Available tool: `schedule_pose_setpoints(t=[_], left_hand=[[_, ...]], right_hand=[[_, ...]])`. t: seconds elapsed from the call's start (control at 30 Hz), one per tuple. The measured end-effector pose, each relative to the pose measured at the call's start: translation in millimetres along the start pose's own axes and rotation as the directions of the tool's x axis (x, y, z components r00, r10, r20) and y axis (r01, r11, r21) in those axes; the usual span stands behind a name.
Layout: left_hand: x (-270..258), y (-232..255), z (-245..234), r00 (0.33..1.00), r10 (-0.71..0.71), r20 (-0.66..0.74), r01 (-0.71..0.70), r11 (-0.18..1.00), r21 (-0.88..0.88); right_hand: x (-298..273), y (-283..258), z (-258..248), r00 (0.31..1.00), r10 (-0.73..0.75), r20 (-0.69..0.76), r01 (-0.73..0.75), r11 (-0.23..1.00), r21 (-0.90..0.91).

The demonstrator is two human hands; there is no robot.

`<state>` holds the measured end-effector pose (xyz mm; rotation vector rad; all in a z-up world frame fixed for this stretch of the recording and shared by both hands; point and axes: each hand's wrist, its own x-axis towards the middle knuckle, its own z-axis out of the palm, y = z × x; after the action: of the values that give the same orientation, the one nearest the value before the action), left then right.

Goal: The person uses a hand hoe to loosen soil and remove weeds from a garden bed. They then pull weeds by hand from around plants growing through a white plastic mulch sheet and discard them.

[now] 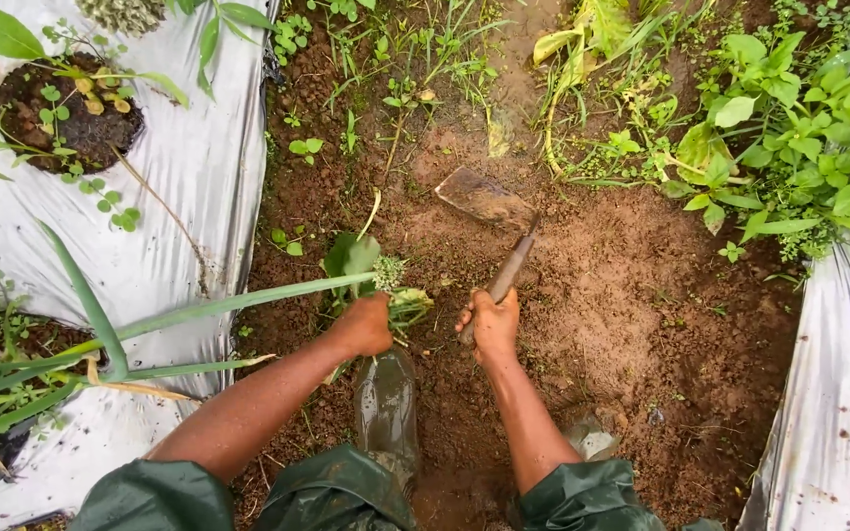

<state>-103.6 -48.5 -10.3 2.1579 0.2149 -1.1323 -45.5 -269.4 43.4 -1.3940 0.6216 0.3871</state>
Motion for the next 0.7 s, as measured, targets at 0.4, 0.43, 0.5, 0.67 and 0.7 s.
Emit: schedule_pose_setpoints(t=[0.4,0.43,0.5,0.67,0.7], left_hand=[[30,41,-79,0.887,-0.028,-0.461,0.28,0.826,0.49],[51,21,-64,0.888,-0.028,-0.46,0.279,0.826,0.489],[90,-22,-33,0.851,0.175,-0.495,0.146,0.826,0.544],[13,8,-8,0.966,0.016,-0.26,0.005,0.997,0.079],[-5,22,-6,0.994,0.076,-0.085,-0.068,0.994,0.087]], right_hand=[[-9,12,16,0.997,0.05,0.054,-0.051,0.999,0.019],[-9,10,16,0.997,0.05,0.053,-0.051,0.999,0.018],[-10,6,17,0.998,0.055,0.04,-0.055,0.998,0.02],[-7,1,16,0.999,0.034,0.042,-0.036,0.998,0.045],[-8,-2,17,0.999,0.024,0.039,-0.026,0.999,0.048]])
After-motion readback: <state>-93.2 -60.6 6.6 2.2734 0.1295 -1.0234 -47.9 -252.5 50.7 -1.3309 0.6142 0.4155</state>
